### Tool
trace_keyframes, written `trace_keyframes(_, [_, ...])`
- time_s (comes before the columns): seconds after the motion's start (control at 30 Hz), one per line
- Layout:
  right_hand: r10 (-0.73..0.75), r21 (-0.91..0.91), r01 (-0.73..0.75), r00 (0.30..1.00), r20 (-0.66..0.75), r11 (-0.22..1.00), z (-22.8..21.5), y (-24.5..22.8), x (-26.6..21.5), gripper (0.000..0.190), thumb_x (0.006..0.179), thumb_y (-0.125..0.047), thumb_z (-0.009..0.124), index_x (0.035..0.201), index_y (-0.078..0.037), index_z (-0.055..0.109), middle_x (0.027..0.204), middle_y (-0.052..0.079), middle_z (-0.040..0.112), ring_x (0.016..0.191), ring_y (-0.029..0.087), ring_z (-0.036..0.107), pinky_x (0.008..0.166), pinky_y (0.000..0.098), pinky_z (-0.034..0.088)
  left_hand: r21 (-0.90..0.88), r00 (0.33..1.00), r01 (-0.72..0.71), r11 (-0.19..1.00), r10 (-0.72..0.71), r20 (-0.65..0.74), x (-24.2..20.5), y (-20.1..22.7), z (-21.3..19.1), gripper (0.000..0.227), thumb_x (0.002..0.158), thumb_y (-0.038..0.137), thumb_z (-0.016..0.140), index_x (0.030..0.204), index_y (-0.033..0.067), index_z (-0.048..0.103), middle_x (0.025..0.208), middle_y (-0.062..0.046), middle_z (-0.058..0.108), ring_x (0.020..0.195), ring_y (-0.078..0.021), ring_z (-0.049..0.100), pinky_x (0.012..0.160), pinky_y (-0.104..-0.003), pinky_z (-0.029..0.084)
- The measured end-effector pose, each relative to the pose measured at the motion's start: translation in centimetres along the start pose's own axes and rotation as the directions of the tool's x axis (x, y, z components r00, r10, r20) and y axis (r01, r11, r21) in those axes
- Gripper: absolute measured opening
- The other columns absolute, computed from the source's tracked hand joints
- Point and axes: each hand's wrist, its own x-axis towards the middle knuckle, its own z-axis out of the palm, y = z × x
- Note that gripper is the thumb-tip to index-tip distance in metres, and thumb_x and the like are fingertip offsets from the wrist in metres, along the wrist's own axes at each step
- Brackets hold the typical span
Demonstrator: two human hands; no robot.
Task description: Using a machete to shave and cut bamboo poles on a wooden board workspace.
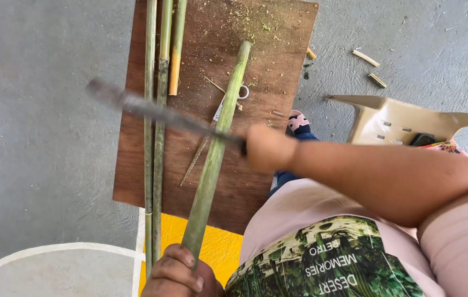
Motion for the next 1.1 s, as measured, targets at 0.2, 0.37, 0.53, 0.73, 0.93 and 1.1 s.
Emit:
trace_keyframes(0.2, [0.214, 0.02, -0.213, 0.975, -0.062, 0.977, -1.3, -1.6, -1.2, 0.027, 0.081, -0.015, 0.075, 0.105, -0.007, 0.066, 0.089, 0.016, 0.074, 0.08, 0.029, 0.075, 0.07, 0.0411, 0.061, -0.043, 0.998, 0.054, 0.998, -0.053, 0.037, 0.1, 0.1, 0.7, 0.036, 0.098, 0.016, 0.061, 0.064, 0.0161, 0.049, 0.057, 0.003, 0.055, 0.056, -0.0062, 0.056, 0.083, -0.031, 0.053])
trace_keyframes(0.37, [-0.169, -0.26, 0.177, 0.984, 0.054, 0.949, 0.6, -2.6, -3.0, 0.018, 0.086, -0.016, 0.07, 0.103, -0.01, 0.069, 0.088, 0.015, 0.073, 0.083, 0.03, 0.073, 0.079, 0.0426, 0.058, 0.064, 0.992, 0.037, 0.997, -0.029, -0.123, 0.3, 2.3, 2.4, 0.038, 0.097, 0.014, 0.061, 0.064, 0.0193, 0.041, 0.054, 0.007, 0.048, 0.054, -0.0031, 0.052, 0.08, -0.027, 0.054])
trace_keyframes(0.53, [0.181, -0.126, -0.189, 0.981, -0.073, 0.974, -1.8, -1.8, -0.5, 0.035, 0.088, -0.009, 0.062, 0.123, -0.013, 0.06, 0.09, 0.016, 0.07, 0.081, 0.03, 0.076, 0.071, 0.0444, 0.065, -0.021, 0.986, -0.014, 1.0, 0.011, -0.167, -3.9, -1.9, -0.3, 0.042, 0.097, 0.012, 0.062, 0.062, 0.0197, 0.043, 0.051, 0.006, 0.048, 0.051, -0.0034, 0.05, 0.079, -0.028, 0.054])
trace_keyframes(0.73, [-0.184, -0.19, 0.147, 0.964, -0.192, 0.971, 0.7, -1.4, -2.6, 0.017, 0.091, -0.016, 0.063, 0.105, -0.011, 0.07, 0.092, 0.018, 0.071, 0.082, 0.038, 0.071, 0.075, 0.0491, 0.057, -0.028, 0.987, -0.05, 0.998, 0.045, -0.153, -1.3, -0.4, 1.7, 0.038, 0.096, 0.015, 0.063, 0.063, 0.0185, 0.045, 0.054, 0.007, 0.048, 0.054, -0.0014, 0.051, 0.08, -0.026, 0.054])
trace_keyframes(0.93, [-0.065, -0.204, 0.037, 0.989, -0.13, 0.978, 0.8, -0.8, -2.8, 0.025, 0.089, -0.012, 0.06, 0.113, -0.005, 0.061, 0.088, 0.02, 0.071, 0.079, 0.039, 0.072, 0.072, 0.049, 0.059, 0.436, 0.999, 0.048, 0.899, -0.048, -0.011, -5.3, -1.7, -4.0, 0.036, 0.089, 0.01, 0.064, 0.062, 0.0198, 0.044, 0.06, 0.007, 0.044, 0.059, -0.0017, 0.052, 0.079, -0.028, 0.054])
trace_keyframes(1.1, [-0.15, -0.256, 0.09, 0.963, -0.223, 0.963, 1.1, 3.0, 1.2, 0.019, 0.089, -0.014, 0.063, 0.107, -0.006, 0.064, 0.087, 0.02, 0.069, 0.081, 0.04, 0.071, 0.074, 0.0512, 0.057, 0.047, 0.99, -0.033, 0.998, 0.039, -0.138, -2.5, -1.0, -0.6, 0.032, 0.091, 0.01, 0.065, 0.067, 0.02, 0.047, 0.062, 0.007, 0.045, 0.063, -0.0025, 0.051, 0.084, -0.024, 0.054])
